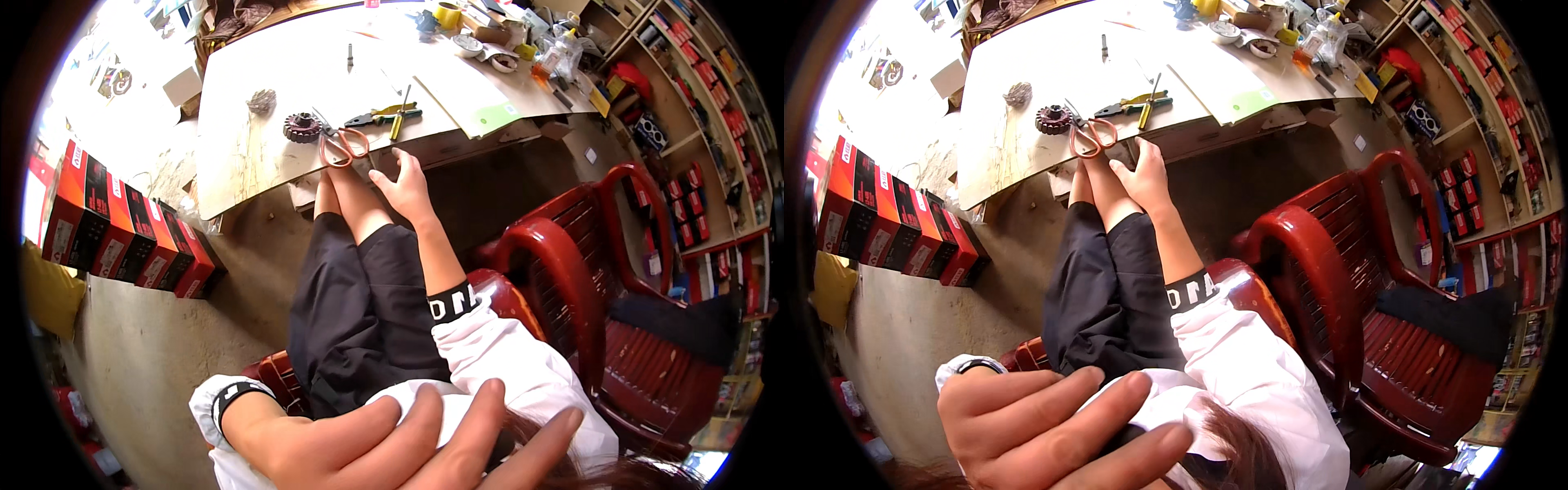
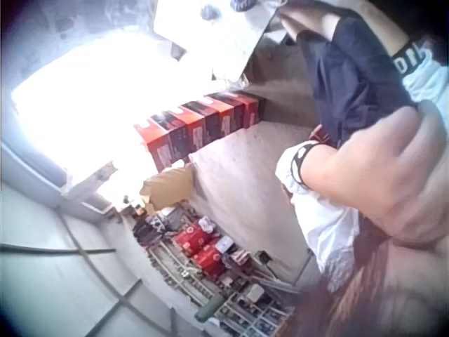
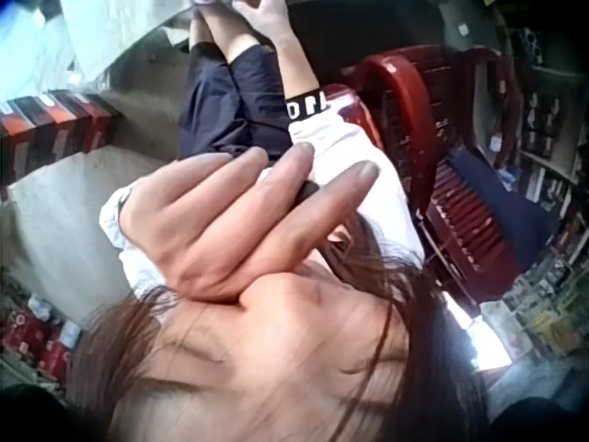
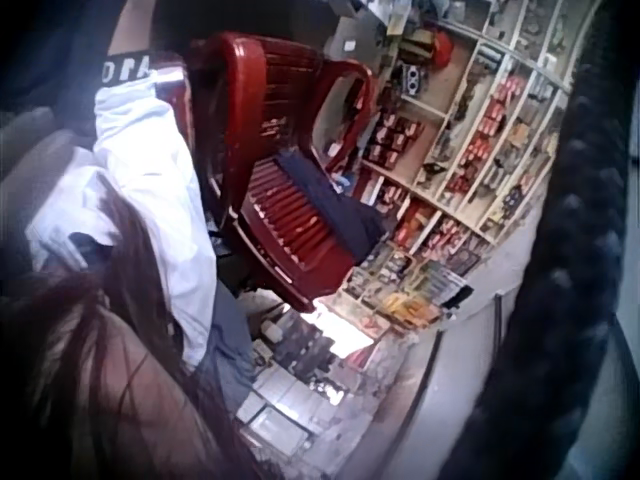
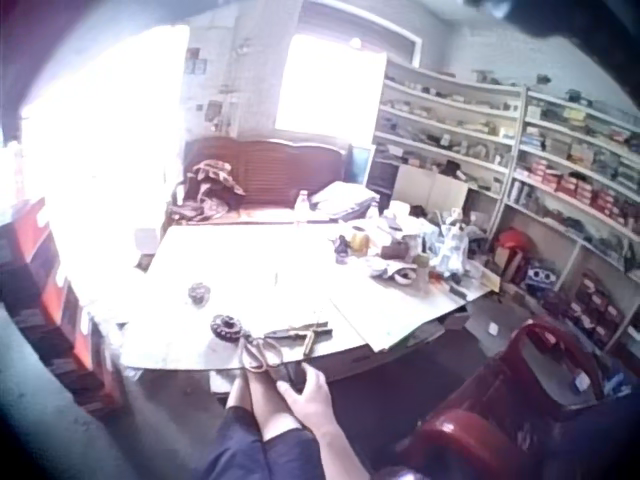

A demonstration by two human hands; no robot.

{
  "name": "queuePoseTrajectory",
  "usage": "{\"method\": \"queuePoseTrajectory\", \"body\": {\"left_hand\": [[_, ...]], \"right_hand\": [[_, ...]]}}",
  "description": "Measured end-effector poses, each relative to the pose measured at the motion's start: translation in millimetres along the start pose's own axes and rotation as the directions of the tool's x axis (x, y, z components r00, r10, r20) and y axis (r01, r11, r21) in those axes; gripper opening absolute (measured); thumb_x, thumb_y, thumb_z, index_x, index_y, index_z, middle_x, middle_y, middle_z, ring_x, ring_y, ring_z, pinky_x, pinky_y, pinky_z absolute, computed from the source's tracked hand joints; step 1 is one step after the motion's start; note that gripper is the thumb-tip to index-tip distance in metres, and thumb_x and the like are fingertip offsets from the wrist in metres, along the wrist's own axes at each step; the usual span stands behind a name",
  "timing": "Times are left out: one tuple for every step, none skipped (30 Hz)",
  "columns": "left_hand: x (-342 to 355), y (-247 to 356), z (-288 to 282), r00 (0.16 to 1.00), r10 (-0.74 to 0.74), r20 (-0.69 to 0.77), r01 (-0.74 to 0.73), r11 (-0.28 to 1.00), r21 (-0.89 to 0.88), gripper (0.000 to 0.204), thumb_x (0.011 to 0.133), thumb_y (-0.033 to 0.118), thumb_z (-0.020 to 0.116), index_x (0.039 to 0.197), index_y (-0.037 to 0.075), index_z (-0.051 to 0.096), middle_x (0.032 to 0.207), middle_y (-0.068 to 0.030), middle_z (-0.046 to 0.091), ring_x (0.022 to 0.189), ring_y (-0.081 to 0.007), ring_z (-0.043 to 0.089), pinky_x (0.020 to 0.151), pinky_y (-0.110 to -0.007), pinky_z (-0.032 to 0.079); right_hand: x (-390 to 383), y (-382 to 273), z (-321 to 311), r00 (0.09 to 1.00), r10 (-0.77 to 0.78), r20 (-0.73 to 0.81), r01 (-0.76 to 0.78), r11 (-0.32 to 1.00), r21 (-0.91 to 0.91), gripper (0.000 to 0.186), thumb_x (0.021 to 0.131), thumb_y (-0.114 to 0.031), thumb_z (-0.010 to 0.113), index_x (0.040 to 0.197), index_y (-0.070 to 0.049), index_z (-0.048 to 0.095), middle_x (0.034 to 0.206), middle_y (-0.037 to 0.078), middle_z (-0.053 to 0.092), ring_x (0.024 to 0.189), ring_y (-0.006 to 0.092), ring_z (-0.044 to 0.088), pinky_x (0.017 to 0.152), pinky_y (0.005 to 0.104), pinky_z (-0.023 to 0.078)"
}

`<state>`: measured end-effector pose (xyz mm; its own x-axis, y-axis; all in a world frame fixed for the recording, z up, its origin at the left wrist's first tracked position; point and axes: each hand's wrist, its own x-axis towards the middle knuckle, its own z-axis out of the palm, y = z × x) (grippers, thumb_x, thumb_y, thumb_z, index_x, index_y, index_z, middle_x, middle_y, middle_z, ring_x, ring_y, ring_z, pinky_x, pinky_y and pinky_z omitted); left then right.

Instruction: The person sits at a workbench and uses a screwdriver to adjust the copper windings on a circular electrical component, likely a motor stator. They repeatedly insert the screwdriver into the slots to push or separate the wires, then set the tool down to inspect the component by hand.

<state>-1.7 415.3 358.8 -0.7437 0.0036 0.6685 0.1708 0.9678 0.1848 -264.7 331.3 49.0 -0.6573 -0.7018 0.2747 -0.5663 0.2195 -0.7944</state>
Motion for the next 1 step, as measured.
{"method": "queuePoseTrajectory", "body": {"left_hand": [[1.2,2.4,-0.5,1.0,0.002,0.015,-0.002,1.0,0.01,0.027,0.083,0.016,0.064,0.109,0.018,0.071,0.094,0.0016,0.068,0.064,-0.0094,0.062,0.052,-0.021,0.046]], "right_hand": [[-0.8,-2.5,1.7,1.0,0.018,0.021,-0.018,1.0,0.007,0.073,0.079,-0.036,0.076,0.132,0.005,0.048,0.126,0.025,0.054,0.115,0.0355,0.055,0.099,0.0423,0.045]]}}
